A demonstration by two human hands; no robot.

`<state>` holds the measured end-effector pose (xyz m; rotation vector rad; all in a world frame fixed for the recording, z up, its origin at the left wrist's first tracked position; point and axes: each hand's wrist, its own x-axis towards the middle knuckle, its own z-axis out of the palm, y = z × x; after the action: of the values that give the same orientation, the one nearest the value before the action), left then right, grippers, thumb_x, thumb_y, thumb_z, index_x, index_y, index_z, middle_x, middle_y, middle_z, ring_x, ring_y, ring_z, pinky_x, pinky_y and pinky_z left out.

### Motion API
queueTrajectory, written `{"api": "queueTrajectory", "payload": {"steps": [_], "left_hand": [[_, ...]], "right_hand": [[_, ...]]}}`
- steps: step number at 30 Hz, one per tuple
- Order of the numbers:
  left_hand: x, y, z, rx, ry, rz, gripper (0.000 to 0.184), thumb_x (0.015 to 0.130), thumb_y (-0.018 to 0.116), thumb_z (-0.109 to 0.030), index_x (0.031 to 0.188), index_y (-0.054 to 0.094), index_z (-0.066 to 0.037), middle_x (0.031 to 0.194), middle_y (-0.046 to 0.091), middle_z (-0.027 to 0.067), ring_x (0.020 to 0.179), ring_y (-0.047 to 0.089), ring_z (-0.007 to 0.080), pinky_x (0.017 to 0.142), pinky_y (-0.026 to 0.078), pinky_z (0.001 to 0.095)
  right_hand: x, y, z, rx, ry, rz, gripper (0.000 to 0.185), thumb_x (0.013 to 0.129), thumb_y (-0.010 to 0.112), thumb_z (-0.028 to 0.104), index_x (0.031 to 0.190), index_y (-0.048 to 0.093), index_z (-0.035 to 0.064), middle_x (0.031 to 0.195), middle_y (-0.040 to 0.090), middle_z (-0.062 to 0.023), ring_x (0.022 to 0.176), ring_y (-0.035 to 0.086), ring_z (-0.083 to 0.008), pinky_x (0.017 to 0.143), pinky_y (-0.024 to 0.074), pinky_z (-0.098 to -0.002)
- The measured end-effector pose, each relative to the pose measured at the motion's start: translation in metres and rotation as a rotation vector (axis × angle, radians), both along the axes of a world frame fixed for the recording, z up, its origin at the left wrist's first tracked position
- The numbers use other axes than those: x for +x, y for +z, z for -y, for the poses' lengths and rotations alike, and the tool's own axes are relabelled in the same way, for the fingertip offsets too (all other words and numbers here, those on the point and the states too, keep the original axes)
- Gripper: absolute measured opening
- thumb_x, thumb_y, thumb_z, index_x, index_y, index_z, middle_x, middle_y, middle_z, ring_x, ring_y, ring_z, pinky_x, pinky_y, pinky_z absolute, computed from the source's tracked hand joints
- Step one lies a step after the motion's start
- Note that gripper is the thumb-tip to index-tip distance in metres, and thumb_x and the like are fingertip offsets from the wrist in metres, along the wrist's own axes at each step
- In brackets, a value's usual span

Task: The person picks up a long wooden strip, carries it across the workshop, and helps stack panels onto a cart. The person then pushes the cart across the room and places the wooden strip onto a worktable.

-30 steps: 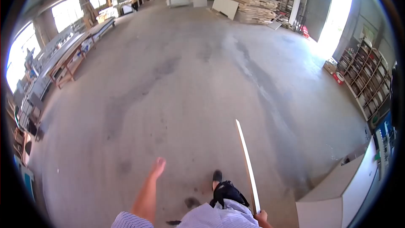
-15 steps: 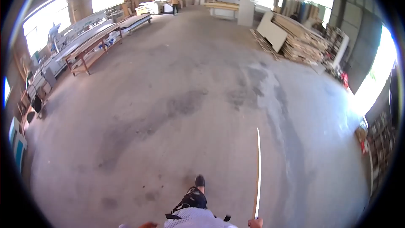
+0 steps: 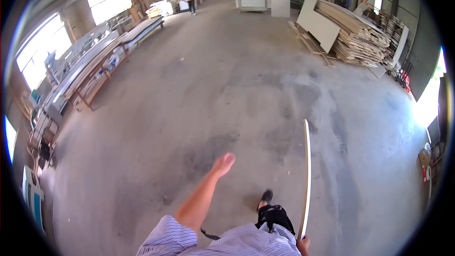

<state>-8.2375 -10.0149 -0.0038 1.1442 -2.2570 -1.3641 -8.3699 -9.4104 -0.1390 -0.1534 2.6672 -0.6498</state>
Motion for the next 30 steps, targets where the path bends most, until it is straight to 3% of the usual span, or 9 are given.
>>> {"api": "queueTrajectory", "payload": {"steps": [4, 7, 10, 12, 14, 17, 26, 29, 30], "left_hand": [[-0.193, 0.039, 0.187, 0.182, 0.073, -0.373, 0.04, 0.089, 0.053, -0.039, 0.11, 0.057, -0.005, 0.1, 0.065, 0.0122, 0.093, 0.063, 0.0231, 0.079, 0.048, 0.0338], [-0.249, -0.033, 0.29, -0.023, 0.167, 0.1, 0.039, 0.09, 0.05, -0.043, 0.107, 0.058, -0.008, 0.101, 0.065, 0.0117, 0.097, 0.061, 0.0263, 0.081, 0.048, 0.0377], [-0.217, -0.1, 0.317, 0.129, 0.175, 0.555, 0.035, 0.086, 0.05, -0.037, 0.104, 0.058, -0.008, 0.101, 0.063, 0.0183, 0.099, 0.059, 0.0349, 0.084, 0.047, 0.043], [-0.157, -0.219, 0.334, -0.377, -0.691, 0.802, 0.03, 0.088, 0.046, -0.03, 0.102, 0.061, -0.008, 0.104, 0.061, 0.02, 0.099, 0.058, 0.0348, 0.085, 0.045, 0.0448], [-0.138, -0.197, 0.309, 0.546, 0.003, 0.96, 0.031, 0.088, 0.046, -0.031, 0.102, 0.061, -0.008, 0.105, 0.061, 0.0193, 0.099, 0.058, 0.0341, 0.085, 0.046, 0.0448], [-0.214, -0.193, 0.377, 0.78, 0.249, 0.994, 0.031, 0.088, 0.046, -0.031, 0.102, 0.06, -0.008, 0.105, 0.061, 0.0182, 0.1, 0.058, 0.0331, 0.084, 0.046, 0.0447], [-0.683, -0.227, 0.919, 0.237, 0.057, 0.69, 0.033, 0.09, 0.047, -0.034, 0.103, 0.059, -0.006, 0.105, 0.063, 0.015, 0.101, 0.058, 0.0299, 0.082, 0.046, 0.0446], [-0.961, -0.128, 1.175, 0.009, 0.11, 0.149, 0.026, 0.088, 0.05, -0.03, 0.093, 0.059, -0.006, 0.073, 0.059, 0.0028, 0.071, 0.058, 0.0143, 0.067, 0.047, 0.0316], [-1.04, -0.048, 1.22, 0.064, 0.094, 0.065, 0.032, 0.089, 0.053, -0.034, 0.101, 0.058, -0.004, 0.095, 0.066, 0.0085, 0.087, 0.062, 0.0254, 0.074, 0.048, 0.0374]], "right_hand": [[-0.176, -0.117, 0.138, 0.055, 0.049, -0.015, 0.029, 0.061, 0.067, 0.024, 0.076, 0.065, -0.0013, 0.076, 0.064, -0.0248, 0.075, 0.065, -0.0369, 0.069, 0.0506, -0.0434], [-0.325, -0.166, 0.26, 0.07, 0.059, -0.052, 0.031, 0.062, 0.066, 0.026, 0.081, 0.067, 0.0006, 0.081, 0.065, -0.0248, 0.086, 0.063, -0.0402, 0.083, 0.0476, -0.0446], [-0.425, 0.054, 0.464, -0.082, -0.076, 0.189, 0.036, 0.055, 0.069, 0.012, 0.084, 0.062, -0.0081, 0.076, 0.065, -0.0206, 0.069, 0.065, -0.031, 0.063, 0.0504, -0.0411], [-0.527, 0.056, 0.55, -0.374, -0.227, 0.165, 0.022, 0.051, 0.063, -0.005, 0.068, 0.05, -0.0004, 0.059, 0.05, -0.0048, 0.05, 0.049, -0.0141, 0.04, 0.0379, -0.0307], [-0.627, 0.066, 0.633, -0.445, -0.228, 0.098, 0.022, 0.051, 0.061, -0.006, 0.07, 0.049, -0.0006, 0.06, 0.05, -0.0047, 0.05, 0.049, -0.0141, 0.041, 0.0377, -0.0304], [-0.771, 0.069, 0.766, -0.446, -0.225, -0.038, 0.027, 0.052, 0.059, -0.006, 0.077, 0.051, -0.0012, 0.066, 0.052, -0.005, 0.056, 0.05, -0.0142, 0.046, 0.0401, -0.03], [-1.108, 0.235, 1.201, -0.827, -0.257, -0.227, 0.029, 0.057, 0.057, -0.003, 0.085, 0.052, 0.0008, 0.073, 0.052, -0.0032, 0.065, 0.049, -0.013, 0.055, 0.0412, -0.0276], [-1.214, 0.284, 1.313, -0.89, -0.219, -0.282, 0.029, 0.06, 0.057, -0.003, 0.088, 0.051, 0.002, 0.074, 0.051, -0.0032, 0.065, 0.049, -0.0117, 0.056, 0.0401, -0.0259], [-1.249, 0.289, 1.35, -0.919, -0.215, -0.311, 0.028, 0.061, 0.058, -0.003, 0.088, 0.05, 0.0024, 0.074, 0.051, -0.0031, 0.065, 0.049, -0.0115, 0.057, 0.0401, -0.0258]]}}
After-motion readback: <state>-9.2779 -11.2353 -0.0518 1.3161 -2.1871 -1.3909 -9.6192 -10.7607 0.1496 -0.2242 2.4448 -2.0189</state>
